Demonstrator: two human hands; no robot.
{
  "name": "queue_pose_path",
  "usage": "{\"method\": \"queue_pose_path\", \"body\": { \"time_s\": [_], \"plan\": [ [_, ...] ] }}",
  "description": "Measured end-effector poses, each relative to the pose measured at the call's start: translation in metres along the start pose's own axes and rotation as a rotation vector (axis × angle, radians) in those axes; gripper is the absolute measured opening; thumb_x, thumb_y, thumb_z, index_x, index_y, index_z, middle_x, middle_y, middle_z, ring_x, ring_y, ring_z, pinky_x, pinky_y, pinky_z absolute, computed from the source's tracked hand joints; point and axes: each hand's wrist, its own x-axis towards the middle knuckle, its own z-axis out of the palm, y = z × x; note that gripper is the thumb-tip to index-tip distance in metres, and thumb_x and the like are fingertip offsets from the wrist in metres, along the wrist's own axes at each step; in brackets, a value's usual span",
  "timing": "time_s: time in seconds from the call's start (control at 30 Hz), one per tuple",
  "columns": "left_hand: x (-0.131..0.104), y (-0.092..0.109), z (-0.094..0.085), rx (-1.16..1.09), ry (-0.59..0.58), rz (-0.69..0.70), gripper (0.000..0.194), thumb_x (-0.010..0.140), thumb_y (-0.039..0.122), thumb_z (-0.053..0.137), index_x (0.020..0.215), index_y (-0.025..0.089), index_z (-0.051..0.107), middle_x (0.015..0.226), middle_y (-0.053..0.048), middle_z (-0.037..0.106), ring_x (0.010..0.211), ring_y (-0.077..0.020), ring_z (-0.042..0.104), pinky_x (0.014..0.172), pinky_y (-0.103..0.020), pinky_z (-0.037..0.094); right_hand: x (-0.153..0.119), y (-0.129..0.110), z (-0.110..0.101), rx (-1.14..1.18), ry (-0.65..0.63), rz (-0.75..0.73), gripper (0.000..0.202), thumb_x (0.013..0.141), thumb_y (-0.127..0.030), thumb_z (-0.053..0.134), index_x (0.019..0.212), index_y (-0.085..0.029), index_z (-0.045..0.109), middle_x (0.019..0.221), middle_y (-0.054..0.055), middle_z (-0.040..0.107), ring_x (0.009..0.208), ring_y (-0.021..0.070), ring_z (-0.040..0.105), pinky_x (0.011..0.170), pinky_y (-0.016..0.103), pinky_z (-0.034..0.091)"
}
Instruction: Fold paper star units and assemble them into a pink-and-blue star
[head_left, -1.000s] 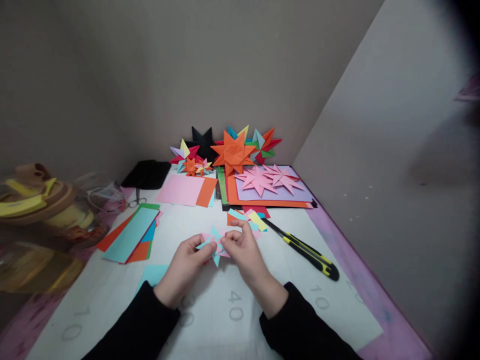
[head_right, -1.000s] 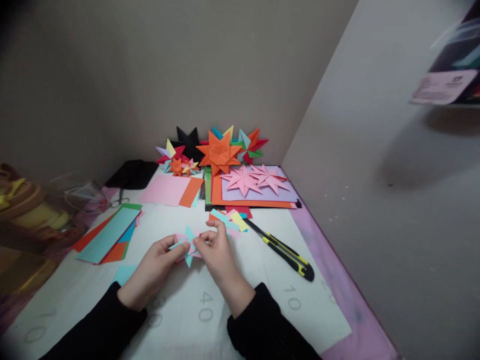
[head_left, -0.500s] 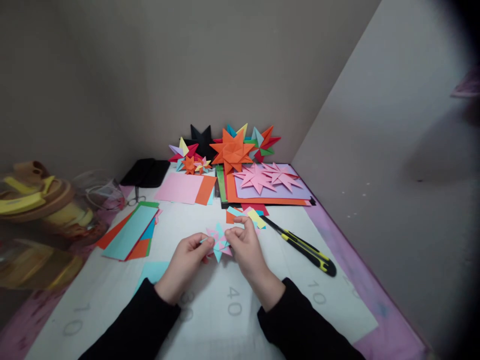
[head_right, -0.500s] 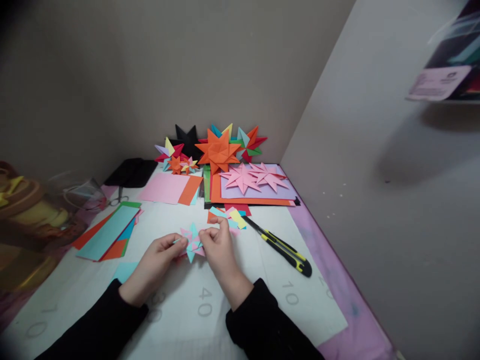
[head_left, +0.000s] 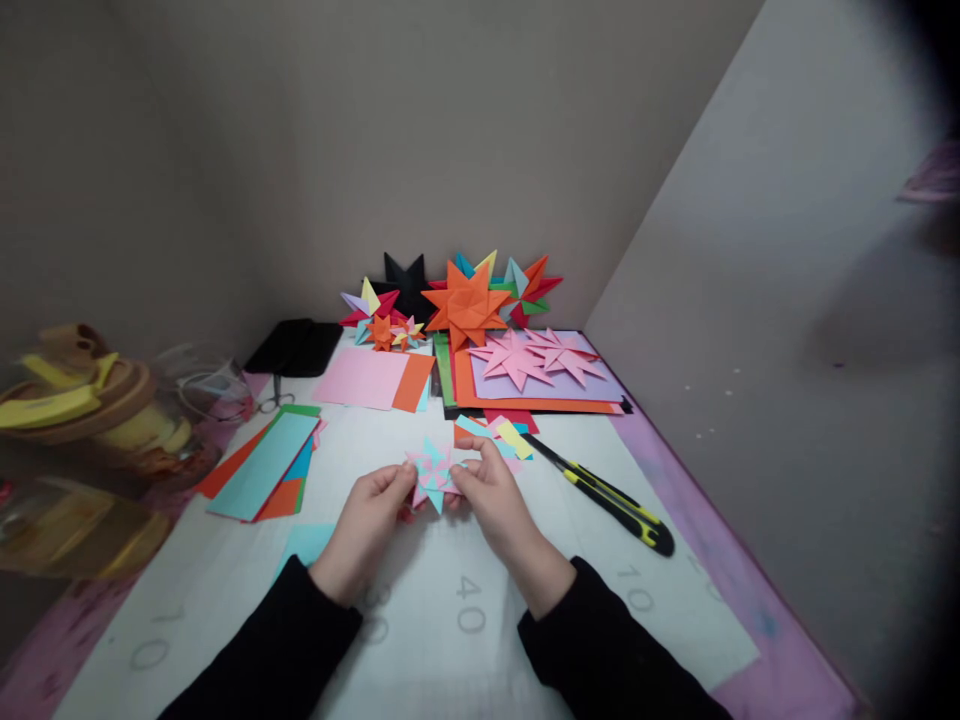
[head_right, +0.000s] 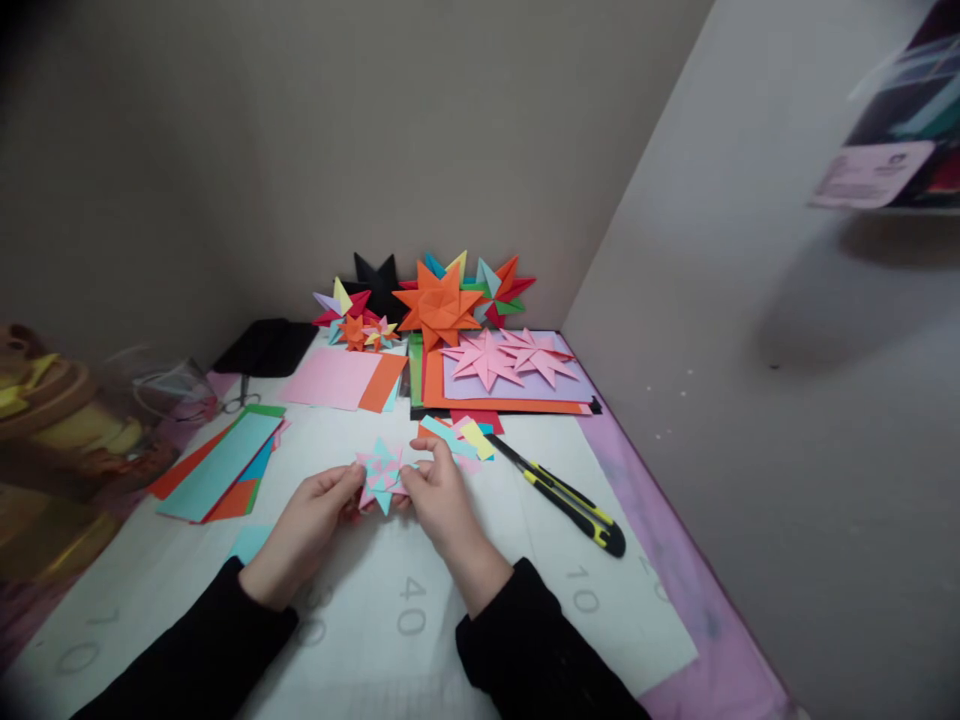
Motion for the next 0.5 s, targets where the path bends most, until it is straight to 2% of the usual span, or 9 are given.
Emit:
{"method": "queue_pose_path", "body": {
  "time_s": [0.1, 0.23, 0.4, 0.5],
  "plan": [
    [0.000, 0.001, -0.002, 0.059, 0.040, 0.018, 0.043, 0.081, 0.050, 0.052, 0.055, 0.015, 0.052, 0.049, 0.004, 0.043, 0.048, -0.0092, 0.036, 0.049, -0.021, 0.028, 0.003, 0.002, -0.005, 0.011, 0.023, -0.014, 0.026, 0.075, -0.029, 0.057, 0.095, -0.019, 0.045, 0.052, -0.006, 0.057, 0.044, 0.0099, 0.052, 0.045, 0.019, 0.037],
    [0.003, -0.001, -0.008, 0.093, 0.092, 0.061, 0.037, 0.076, 0.047, 0.060, 0.058, 0.017, 0.048, 0.052, 0.005, 0.044, 0.049, -0.0089, 0.036, 0.048, -0.020, 0.028, 0.005, 0.001, -0.007, 0.039, 0.060, -0.025, 0.013, 0.070, -0.025, 0.061, 0.074, -0.017, 0.052, 0.050, -0.006, 0.052, 0.042, 0.0064, 0.044, 0.043, 0.017, 0.031],
    [0.004, -0.001, -0.010, 0.132, 0.090, 0.083, 0.033, 0.077, 0.043, 0.058, 0.058, 0.016, 0.052, 0.054, 0.004, 0.047, 0.049, -0.0091, 0.037, 0.048, -0.020, 0.027, 0.005, -0.005, -0.008, 0.058, 0.079, -0.007, 0.018, 0.067, -0.030, 0.065, 0.072, -0.016, 0.056, 0.054, -0.003, 0.057, 0.044, 0.0070, 0.044, 0.042, 0.018, 0.031],
    [0.003, -0.001, -0.010, 0.139, 0.093, 0.092, 0.036, 0.080, 0.043, 0.055, 0.056, 0.016, 0.053, 0.051, 0.004, 0.045, 0.048, -0.0092, 0.037, 0.048, -0.020, 0.027, 0.004, -0.007, -0.009, 0.050, 0.077, 0.020, 0.021, 0.067, -0.033, 0.066, 0.067, -0.016, 0.054, 0.051, -0.004, 0.054, 0.041, 0.0062, 0.041, 0.041, 0.018, 0.028]
  ]
}}
